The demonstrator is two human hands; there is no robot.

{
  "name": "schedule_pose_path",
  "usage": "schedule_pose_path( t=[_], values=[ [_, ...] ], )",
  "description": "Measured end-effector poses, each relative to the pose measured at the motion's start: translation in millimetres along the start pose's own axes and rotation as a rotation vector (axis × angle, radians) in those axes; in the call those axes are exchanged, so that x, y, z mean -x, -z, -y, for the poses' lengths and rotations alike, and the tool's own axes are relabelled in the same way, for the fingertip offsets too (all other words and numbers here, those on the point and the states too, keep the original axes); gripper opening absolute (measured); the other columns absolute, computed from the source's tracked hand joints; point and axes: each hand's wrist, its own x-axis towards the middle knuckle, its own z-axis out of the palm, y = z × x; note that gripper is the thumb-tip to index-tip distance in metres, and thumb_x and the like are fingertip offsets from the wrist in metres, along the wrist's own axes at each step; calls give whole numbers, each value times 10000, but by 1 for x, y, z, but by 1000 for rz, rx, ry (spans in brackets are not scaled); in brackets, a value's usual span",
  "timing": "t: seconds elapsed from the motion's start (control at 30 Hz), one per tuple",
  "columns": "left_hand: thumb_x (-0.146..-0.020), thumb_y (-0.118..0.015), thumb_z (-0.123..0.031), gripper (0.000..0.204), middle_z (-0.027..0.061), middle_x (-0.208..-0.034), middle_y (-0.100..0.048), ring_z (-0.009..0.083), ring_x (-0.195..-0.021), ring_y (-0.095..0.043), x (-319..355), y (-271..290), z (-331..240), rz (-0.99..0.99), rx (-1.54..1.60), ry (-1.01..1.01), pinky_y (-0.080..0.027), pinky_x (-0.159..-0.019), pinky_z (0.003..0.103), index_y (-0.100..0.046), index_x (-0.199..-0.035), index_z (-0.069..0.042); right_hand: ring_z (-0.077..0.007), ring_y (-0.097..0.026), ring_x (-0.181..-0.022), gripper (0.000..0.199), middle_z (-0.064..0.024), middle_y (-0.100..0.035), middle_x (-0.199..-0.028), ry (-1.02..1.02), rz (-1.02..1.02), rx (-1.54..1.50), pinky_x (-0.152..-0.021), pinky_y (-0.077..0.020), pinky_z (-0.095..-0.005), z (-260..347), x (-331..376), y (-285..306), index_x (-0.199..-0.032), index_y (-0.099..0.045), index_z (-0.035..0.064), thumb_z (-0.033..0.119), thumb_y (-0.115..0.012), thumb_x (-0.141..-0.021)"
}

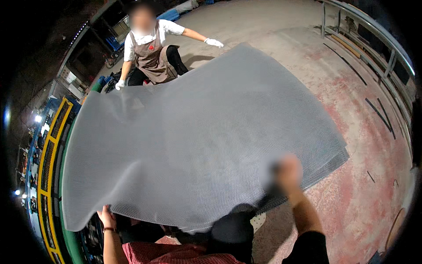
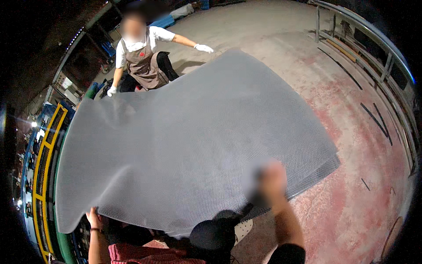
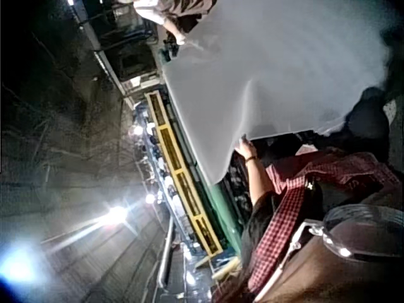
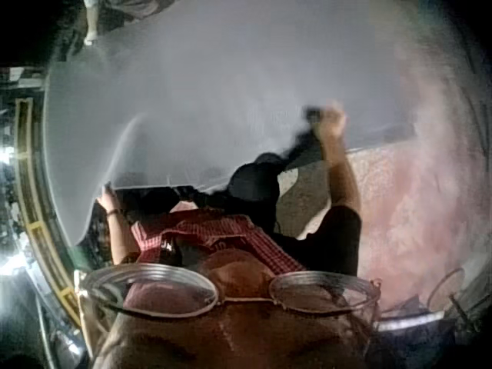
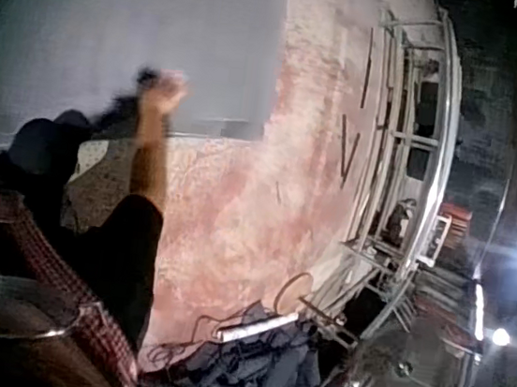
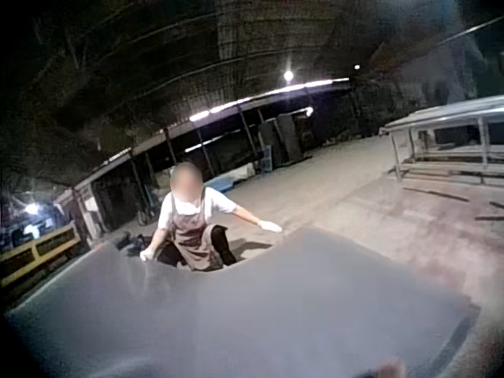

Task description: The person works with a second person to pull rubber sheets from a conveyor machine and stack them on the floor.

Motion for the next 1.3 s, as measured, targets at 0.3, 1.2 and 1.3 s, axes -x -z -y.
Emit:
schedule_pose_path(
  t=[0.3,1.2,1.3],
  values=[
    [-653,-544,42,557,67,-921,-498,161,-759,-505,73,-260,-93,525,-224,-657,-437,-646,272,-345,-1172,7,-262,-374,-1125,458,-127,-418,-1208,69,509,-317,-946,-287,-396,53,-38,99,-1180,-410,27,279,-484,-805],
    [-703,-530,-266,454,89,-1176,-428,279,-1037,-428,238,-177,142,1047,-1124,-1368,-353,-839,460,-457,-1116,-91,-320,-129,-1262,876,-178,-156,-1357,668,740,-759,-979,-60,-571,184,-100,123,-1315,-202,122,525,-597,-645],
    [-686,-534,-232,435,98,-1161,-425,299,-1031,-426,230,-165,161,1042,-1119,-1281,-327,-881,457,-467,-1095,-100,-359,-40,-1265,1001,-195,-40,-1373,798,906,-774,-921,-51,-649,200,-97,137,-1333,-109,114,596,-589,-600]
  ],
)
